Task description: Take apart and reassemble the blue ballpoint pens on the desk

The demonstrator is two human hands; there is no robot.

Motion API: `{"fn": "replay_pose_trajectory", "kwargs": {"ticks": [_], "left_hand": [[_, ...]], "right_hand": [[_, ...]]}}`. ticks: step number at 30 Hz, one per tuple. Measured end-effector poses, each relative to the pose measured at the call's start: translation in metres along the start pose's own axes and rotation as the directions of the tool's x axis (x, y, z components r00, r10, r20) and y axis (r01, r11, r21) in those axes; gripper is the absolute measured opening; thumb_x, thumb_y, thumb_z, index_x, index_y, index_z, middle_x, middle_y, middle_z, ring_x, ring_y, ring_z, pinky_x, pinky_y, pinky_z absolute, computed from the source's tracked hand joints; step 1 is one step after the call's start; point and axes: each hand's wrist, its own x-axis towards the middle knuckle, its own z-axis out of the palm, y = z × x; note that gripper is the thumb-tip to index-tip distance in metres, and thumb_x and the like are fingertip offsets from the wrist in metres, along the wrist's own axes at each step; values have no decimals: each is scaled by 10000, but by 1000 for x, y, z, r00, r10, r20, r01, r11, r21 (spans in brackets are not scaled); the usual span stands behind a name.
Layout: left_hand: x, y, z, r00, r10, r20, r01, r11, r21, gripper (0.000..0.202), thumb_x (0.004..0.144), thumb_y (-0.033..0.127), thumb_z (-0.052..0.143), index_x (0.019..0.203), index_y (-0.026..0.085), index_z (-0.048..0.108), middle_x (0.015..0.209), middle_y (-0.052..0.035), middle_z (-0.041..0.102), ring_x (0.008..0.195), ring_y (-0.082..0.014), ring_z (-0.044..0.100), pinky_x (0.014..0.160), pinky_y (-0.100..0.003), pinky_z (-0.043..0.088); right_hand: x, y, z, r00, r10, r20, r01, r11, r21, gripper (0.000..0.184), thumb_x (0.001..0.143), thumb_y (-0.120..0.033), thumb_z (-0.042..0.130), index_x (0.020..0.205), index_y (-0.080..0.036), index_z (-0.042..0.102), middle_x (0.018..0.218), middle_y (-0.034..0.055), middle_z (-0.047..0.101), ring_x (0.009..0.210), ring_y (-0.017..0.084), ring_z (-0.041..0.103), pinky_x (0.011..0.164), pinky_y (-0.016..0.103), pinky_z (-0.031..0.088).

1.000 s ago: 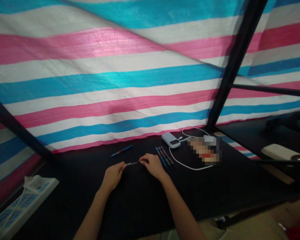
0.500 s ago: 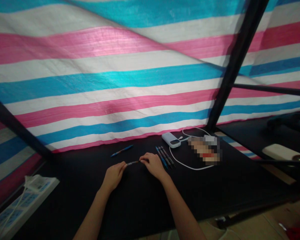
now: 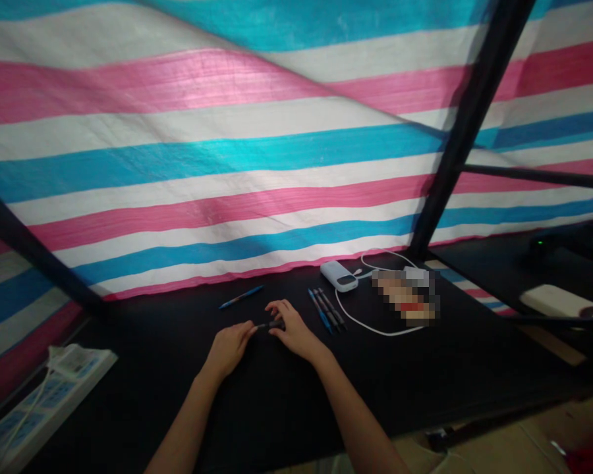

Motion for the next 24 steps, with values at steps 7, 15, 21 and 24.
{"fn": "replay_pose_trajectory", "kwargs": {"ticks": [7, 15, 21, 24], "left_hand": [[1, 0, 1, 1000, 19, -1, -19, 1000, 18, 314, 909, 330, 195, 840, 215, 479, 819, -7, 605, 737, -122, 565, 625, -220, 339], [0, -2, 3, 1000, 16, -21, -16, 1000, 10, 301, 909, 332, 206, 817, 215, 468, 788, 6, 600, 719, -116, 563, 616, -217, 335], [0, -3, 4, 999, 30, -39, -30, 1000, 4, 302, 910, 326, 202, 812, 216, 465, 778, 9, 596, 718, -119, 562, 609, -221, 337], [1, -3, 5, 999, 23, -35, -22, 1000, 12, 305, 909, 326, 202, 810, 213, 467, 775, 9, 596, 719, -120, 563, 608, -220, 335]], "right_hand": [[2, 2, -6, 997, 54, 48, -51, 996, -80, 155, 797, -279, 507, 899, -199, 592, 859, 19, 603, 743, 137, 541, 699, 259, 403], [2, 2, -8, 996, 83, 44, -79, 993, -84, 141, 796, -287, 502, 778, -184, 596, 738, -1, 600, 697, 128, 540, 657, 239, 390], [2, 0, -9, 1000, 23, 4, -23, 993, -119, 185, 693, -249, 624, 864, -189, 585, 869, 11, 600, 756, 139, 538, 673, 238, 388], [2, 0, -8, 996, 74, 53, -66, 990, -128, 137, 796, -278, 501, 816, -194, 607, 743, -3, 607, 698, 131, 545, 657, 242, 380]]}}
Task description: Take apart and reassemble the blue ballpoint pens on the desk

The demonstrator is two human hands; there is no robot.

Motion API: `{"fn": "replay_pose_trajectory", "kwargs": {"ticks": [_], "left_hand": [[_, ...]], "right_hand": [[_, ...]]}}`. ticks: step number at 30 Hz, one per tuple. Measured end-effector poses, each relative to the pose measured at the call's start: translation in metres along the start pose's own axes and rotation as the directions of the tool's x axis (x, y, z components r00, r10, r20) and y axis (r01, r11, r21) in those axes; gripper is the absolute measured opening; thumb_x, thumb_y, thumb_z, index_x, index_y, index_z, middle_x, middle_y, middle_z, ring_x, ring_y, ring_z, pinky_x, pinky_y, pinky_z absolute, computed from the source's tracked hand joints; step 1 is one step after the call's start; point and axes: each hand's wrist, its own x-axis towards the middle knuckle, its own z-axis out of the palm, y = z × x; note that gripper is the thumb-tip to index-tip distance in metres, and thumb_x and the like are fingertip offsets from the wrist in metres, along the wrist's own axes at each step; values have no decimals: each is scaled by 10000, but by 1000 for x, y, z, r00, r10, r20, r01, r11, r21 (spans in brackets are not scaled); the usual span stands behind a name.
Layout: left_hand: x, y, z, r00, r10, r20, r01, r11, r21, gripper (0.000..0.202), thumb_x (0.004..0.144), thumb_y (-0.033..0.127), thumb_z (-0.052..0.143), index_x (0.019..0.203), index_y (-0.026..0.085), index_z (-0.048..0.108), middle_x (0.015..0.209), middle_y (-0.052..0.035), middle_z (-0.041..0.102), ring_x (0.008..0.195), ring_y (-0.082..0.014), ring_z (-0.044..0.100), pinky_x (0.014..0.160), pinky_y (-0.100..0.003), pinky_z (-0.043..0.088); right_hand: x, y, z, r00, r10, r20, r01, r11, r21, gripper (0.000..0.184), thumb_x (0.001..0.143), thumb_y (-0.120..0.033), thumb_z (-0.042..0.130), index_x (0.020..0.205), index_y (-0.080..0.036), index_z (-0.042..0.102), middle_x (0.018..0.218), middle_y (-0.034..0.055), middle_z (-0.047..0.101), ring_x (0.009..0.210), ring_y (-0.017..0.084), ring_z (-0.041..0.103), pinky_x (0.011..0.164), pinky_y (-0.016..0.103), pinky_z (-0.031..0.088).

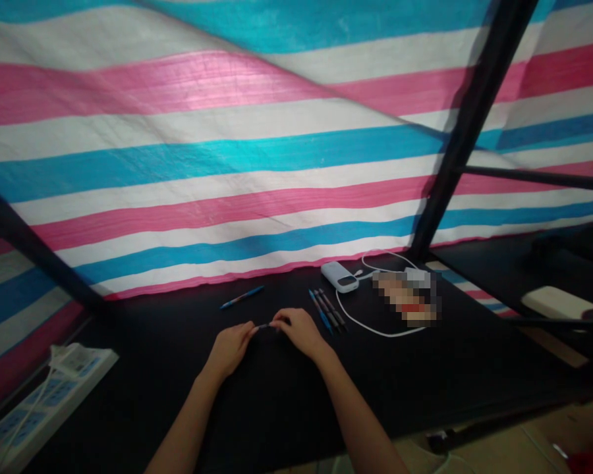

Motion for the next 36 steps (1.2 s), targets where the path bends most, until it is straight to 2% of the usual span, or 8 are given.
{"fn": "replay_pose_trajectory", "kwargs": {"ticks": [4, 9, 14, 22, 26, 31, 34, 36], "left_hand": [[0, 0, 0, 1000, 11, -4, -11, 1000, -15, 297, 908, 326, 209, 809, 212, 465, 778, 11, 599, 706, -116, 562, 602, -214, 332], [0, 0, 1, 1000, 19, -13, -19, 1000, -13, 304, 907, 327, 202, 815, 212, 468, 784, 6, 600, 713, -120, 561, 613, -217, 334], [1, 1, 2, 1000, 20, -17, -20, 1000, -7, 299, 906, 324, 209, 808, 211, 468, 762, 13, 594, 714, -119, 563, 608, -217, 335], [1, -1, 2, 999, 28, -42, -27, 1000, 10, 289, 905, 322, 220, 806, 213, 469, 740, 23, 586, 689, -122, 562, 577, -221, 327], [2, -2, 4, 998, 45, -40, -44, 999, 28, 285, 901, 319, 242, 812, 213, 491, 735, 20, 574, 685, -119, 545, 577, -219, 335], [2, -2, 2, 964, 125, -233, -104, 989, 102, 182, 857, 262, 383, 928, 222, 546, 906, -32, 557, 853, -163, 505, 711, -270, 371], [1, -6, -2, 936, 33, -350, -66, 994, -83, 260, 838, 319, 417, 1061, 230, 517, 1042, -52, 540, 950, -178, 491, 796, -306, 375], [1, -10, -3, 960, -67, -272, -9, 963, -270, 284, 850, 357, 371, 1049, 229, 530, 946, -23, 590, 853, -144, 544, 742, -264, 408]], "right_hand": [[-1, -2, 2, 997, -45, -61, 45, 999, -3, 284, 726, -262, 593, 1002, -212, 551, 907, 4, 598, 732, 126, 540, 662, 236, 380], [-1, -4, 1, 1000, -1, -18, 1, 999, -48, 169, 807, -289, 489, 756, -191, 617, 706, -4, 614, 682, 127, 548, 632, 235, 368], [-1, -6, 0, 998, -45, -52, 43, 998, -41, 190, 707, -268, 612, 885, -204, 600, 860, 2, 623, 745, 133, 549, 655, 231, 377], [-1, -4, 2, 998, -46, -40, 44, 998, -54, 200, 750, -295, 568, 926, -206, 596, 840, 4, 634, 745, 130, 560, 661, 223, 372], [-1, -4, 3, 1000, -23, -3, 23, 993, -112, 134, 781, -291, 529, 782, -206, 633, 732, -9, 639, 697, 129, 561, 641, 220, 355], [-1, -6, 2, 999, 14, 33, -10, 994, -111, 259, 841, -312, 430, 746, -194, 640, 623, -16, 619, 603, 117, 551, 592, 211, 343], [1, -6, 1, 1000, 1, -19, -3, 995, -98, 255, 837, -315, 435, 753, -194, 643, 648, -14, 626, 620, 118, 551, 606, 209, 349], [1, -4, -1, 998, -11, -65, 4, 995, -102, 239, 829, -315, 448, 771, -197, 648, 682, -8, 637, 647, 124, 553, 623, 211, 352]]}}
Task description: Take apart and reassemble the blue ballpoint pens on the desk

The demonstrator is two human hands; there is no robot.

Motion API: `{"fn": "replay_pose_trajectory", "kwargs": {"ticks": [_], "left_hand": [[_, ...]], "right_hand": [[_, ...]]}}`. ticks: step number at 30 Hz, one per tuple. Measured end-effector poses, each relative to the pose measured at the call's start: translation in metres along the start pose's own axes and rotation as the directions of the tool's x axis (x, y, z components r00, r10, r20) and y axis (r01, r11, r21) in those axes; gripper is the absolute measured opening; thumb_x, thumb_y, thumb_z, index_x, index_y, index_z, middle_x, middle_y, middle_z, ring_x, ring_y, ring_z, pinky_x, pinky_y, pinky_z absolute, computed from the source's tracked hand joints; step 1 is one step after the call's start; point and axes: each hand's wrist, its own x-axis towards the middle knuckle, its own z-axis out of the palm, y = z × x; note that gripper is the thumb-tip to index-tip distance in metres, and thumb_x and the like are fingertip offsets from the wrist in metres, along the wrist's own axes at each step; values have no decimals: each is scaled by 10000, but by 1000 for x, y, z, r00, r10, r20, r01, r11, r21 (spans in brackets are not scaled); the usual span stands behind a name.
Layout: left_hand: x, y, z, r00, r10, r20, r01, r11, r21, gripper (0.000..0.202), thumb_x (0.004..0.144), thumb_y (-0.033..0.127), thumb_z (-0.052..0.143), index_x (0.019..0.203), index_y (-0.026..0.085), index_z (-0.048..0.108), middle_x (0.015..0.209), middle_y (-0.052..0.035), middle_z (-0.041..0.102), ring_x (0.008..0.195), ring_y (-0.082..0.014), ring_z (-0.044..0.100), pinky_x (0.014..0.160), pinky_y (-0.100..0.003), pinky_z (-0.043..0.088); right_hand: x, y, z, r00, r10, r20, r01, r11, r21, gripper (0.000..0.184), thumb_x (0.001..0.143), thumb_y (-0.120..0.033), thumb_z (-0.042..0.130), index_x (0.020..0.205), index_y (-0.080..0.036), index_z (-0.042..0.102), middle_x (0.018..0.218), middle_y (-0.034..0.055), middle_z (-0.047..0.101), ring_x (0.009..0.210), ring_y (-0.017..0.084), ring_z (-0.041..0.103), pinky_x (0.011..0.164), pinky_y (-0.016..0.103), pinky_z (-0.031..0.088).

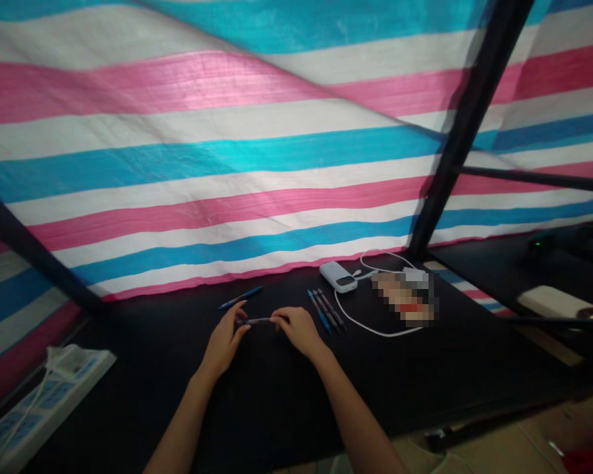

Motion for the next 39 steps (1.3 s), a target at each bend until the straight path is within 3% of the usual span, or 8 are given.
{"fn": "replay_pose_trajectory", "kwargs": {"ticks": [3, 9, 15, 21, 25, 28, 31, 39], "left_hand": [[0, -6, 2, 989, -78, 129, 89, 992, -84, 286, 860, 341, 331, 928, 230, 586, 692, 30, 616, 645, -108, 573, 626, -211, 425], [-4, -17, 14, 977, 142, -156, -98, 960, 262, 253, 842, 240, 385, 983, 205, 593, 912, -48, 631, 764, -140, 597, 637, -219, 458], [-10, -19, 12, 931, 318, -179, -245, 908, 340, 326, 873, 186, 288, 1011, 190, 583, 907, -69, 636, 807, -141, 589, 685, -228, 467], [-12, -11, 12, 960, 263, -97, -228, 934, 276, 330, 884, 250, 291, 1040, 211, 579, 893, -67, 644, 791, -150, 588, 708, -258, 453], [-7, 3, 5, 992, 80, -98, -75, 996, 57, 318, 859, 355, 339, 1022, 220, 576, 873, -42, 637, 783, -142, 579, 720, -243, 435], [-2, 7, 1, 991, -72, 110, 92, 978, -187, 368, 851, 406, 299, 977, 212, 586, 753, 2, 635, 631, -117, 564, 626, -224, 435], [3, 3, 2, 956, -96, 278, 186, 929, -321, 363, 821, 397, 338, 905, 178, 616, 664, 19, 623, 499, -98, 511, 527, -210, 409], [-1, 0, 6, 976, 51, 210, -16, 986, -165, 276, 829, 275, 364, 875, 222, 632, 781, -6, 646, 730, -132, 585, 688, -228, 428]], "right_hand": [[0, 3, -2, 1000, -1, -26, 1, 1000, -12, 211, 811, -314, 471, 820, -209, 654, 765, 3, 654, 702, 136, 561, 647, 215, 351], [-1, 4, -4, 995, 45, 87, -43, 999, -28, 300, 829, -328, 428, 685, -187, 650, 600, -14, 605, 593, 121, 533, 589, 206, 322], [-1, 7, -2, 984, 79, 157, -89, 994, 56, 377, 866, -349, 357, 699, -169, 643, 522, -28, 539, 542, 104, 520, 546, 194, 311], [-3, -1, 2, 997, 53, 52, -50, 997, -64, 372, 889, -318, 331, 657, -170, 580, 618, -17, 585, 608, 110, 526, 613, 212, 321], [-4, -6, 3, 1000, 2, -5, -2, 997, -74, 297, 894, -288, 336, 749, -178, 571, 740, -1, 603, 714, 126, 533, 668, 228, 331], [-5, -5, 2, 1000, -23, -3, 22, 996, -85, 243, 886, -260, 359, 802, -187, 574, 819, 6, 612, 776, 133, 534, 715, 236, 331], [-6, -3, 2, 999, -34, 22, 36, 991, -126, 181, 869, -241, 401, 847, -198, 576, 843, 2, 620, 797, 135, 538, 716, 231, 326], [-7, 1, 6, 994, 47, 97, -10, 935, -355, 277, 897, -209, 312, 844, -204, 584, 752, 12, 640, 711, 145, 568, 649, 253, 292]]}}
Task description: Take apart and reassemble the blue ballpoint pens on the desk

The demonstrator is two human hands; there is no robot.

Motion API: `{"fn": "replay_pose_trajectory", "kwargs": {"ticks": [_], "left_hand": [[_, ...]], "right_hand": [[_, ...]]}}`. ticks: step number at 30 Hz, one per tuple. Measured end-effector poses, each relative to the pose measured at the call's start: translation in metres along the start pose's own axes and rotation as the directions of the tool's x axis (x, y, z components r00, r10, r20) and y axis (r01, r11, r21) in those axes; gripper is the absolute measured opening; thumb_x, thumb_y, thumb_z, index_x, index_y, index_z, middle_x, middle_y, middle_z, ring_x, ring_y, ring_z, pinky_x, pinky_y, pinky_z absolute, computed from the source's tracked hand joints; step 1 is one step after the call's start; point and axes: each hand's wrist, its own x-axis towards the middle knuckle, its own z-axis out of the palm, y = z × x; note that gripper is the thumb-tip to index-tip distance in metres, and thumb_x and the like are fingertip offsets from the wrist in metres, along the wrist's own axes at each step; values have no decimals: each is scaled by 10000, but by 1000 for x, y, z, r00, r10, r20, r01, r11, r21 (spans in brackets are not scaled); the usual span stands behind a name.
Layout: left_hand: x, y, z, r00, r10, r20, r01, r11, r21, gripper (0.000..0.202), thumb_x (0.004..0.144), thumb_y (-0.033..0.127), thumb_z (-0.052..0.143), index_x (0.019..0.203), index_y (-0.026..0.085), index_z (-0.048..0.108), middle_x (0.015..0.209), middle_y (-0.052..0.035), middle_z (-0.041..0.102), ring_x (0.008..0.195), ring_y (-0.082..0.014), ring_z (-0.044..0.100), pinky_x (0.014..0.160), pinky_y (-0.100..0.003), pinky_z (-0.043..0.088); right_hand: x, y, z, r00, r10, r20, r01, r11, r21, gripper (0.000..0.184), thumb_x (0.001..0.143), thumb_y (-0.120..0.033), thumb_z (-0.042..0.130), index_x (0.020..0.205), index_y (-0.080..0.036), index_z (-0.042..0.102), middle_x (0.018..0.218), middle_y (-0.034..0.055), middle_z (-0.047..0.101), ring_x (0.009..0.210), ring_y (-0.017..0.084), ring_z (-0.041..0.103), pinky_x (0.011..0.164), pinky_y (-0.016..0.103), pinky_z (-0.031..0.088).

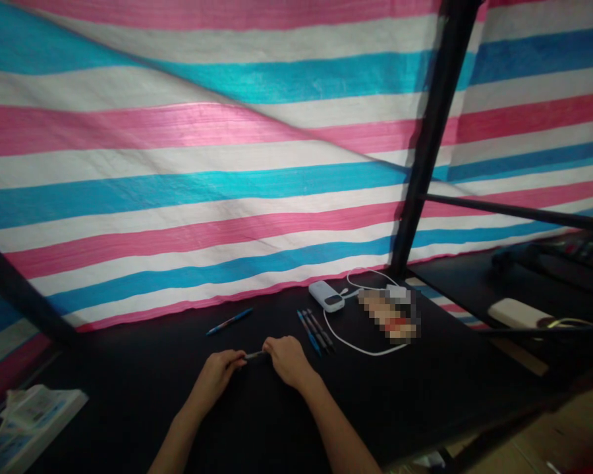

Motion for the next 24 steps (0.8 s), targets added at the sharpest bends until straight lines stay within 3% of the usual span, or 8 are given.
{"fn": "replay_pose_trajectory", "kwargs": {"ticks": [4, 6, 8, 11, 15, 19, 21, 24], "left_hand": [[-2, 2, 11, 984, 119, -134, -106, 990, 98, 256, 846, 259, 362, 960, 221, 588, 872, -24, 636, 795, -133, 591, 725, -237, 462], [-2, 3, 17, 957, 210, -201, -181, 972, 152, 254, 849, 245, 363, 996, 220, 568, 926, -34, 629, 851, -138, 587, 760, -246, 472], [-1, 5, 19, 944, 227, -241, -186, 966, 179, 275, 846, 254, 382, 1085, 225, 514, 972, -35, 618, 884, -133, 582, 775, -248, 477], [3, 2, 14, 929, 109, -353, -32, 976, 216, 453, 820, 325, 443, 1247, 213, 343, 1080, -55, 573, 976, -152, 548, 818, -291, 463], [7, -22, 6, 875, -7, -485, 199, 917, 347, 476, 845, 335, 384, 1281, 165, 300, 1281, -113, 431, 1195, -204, 371, 926, -373, 372], [6, -45, 8, 899, -116, -423, 320, 833, 451, 433, 854, 330, 345, 1260, 183, 364, 1318, -105, 397, 1227, -233, 322, 946, -425, 326], [5, -47, 10, 908, -151, -390, 343, 802, 488, 398, 851, 308, 343, 1223, 194, 421, 1295, -97, 430, 1173, -237, 391, 935, -433, 324], [3, -38, 8, 896, -130, -425, 365, 759, 538, 349, 840, 258, 348, 1142, 178, 503, 1216, -103, 505, 1044, -231, 476, 918, -435, 312]], "right_hand": [[-1, -9, 2, 994, -78, -72, 80, 996, 25, 235, 902, -249, 329, 872, -213, 559, 811, 0, 637, 769, 143, 559, 740, 281, 275], [-2, -15, 3, 989, -117, -86, 124, 988, 87, 216, 898, -311, 347, 914, -216, 541, 855, -3, 632, 792, 138, 553, 732, 273, 278], [-2, -19, 2, 987, -106, -119, 117, 989, 91, 239, 881, -374, 370, 886, -208, 542, 835, 1, 624, 781, 144, 541, 707, 273, 278], [0, -18, -2, 967, -11, -254, 8, 1000, -13, 353, 803, -506, 444, 687, -186, 538, 715, 10, 588, 742, 167, 503, 704, 300, 260], [3, -9, -11, 909, 75, -410, -124, 988, -96, 466, 695, -619, 500, 543, -180, 475, 636, 12, 542, 714, 180, 469, 709, 327, 243], [3, -7, -12, 895, 101, -434, -165, 980, -114, 407, 734, -513, 506, 504, -180, 459, 613, 18, 536, 693, 177, 464, 700, 334, 237], [2, -8, -10, 901, 99, -423, -161, 980, -113, 339, 739, -423, 512, 507, -180, 472, 606, 17, 540, 685, 171, 467, 694, 328, 237], [1, -9, -9, 899, 94, -428, -155, 982, -108, 312, 753, -389, 493, 522, -179, 483, 584, 7, 537, 658, 152, 468, 668, 309, 239]]}}
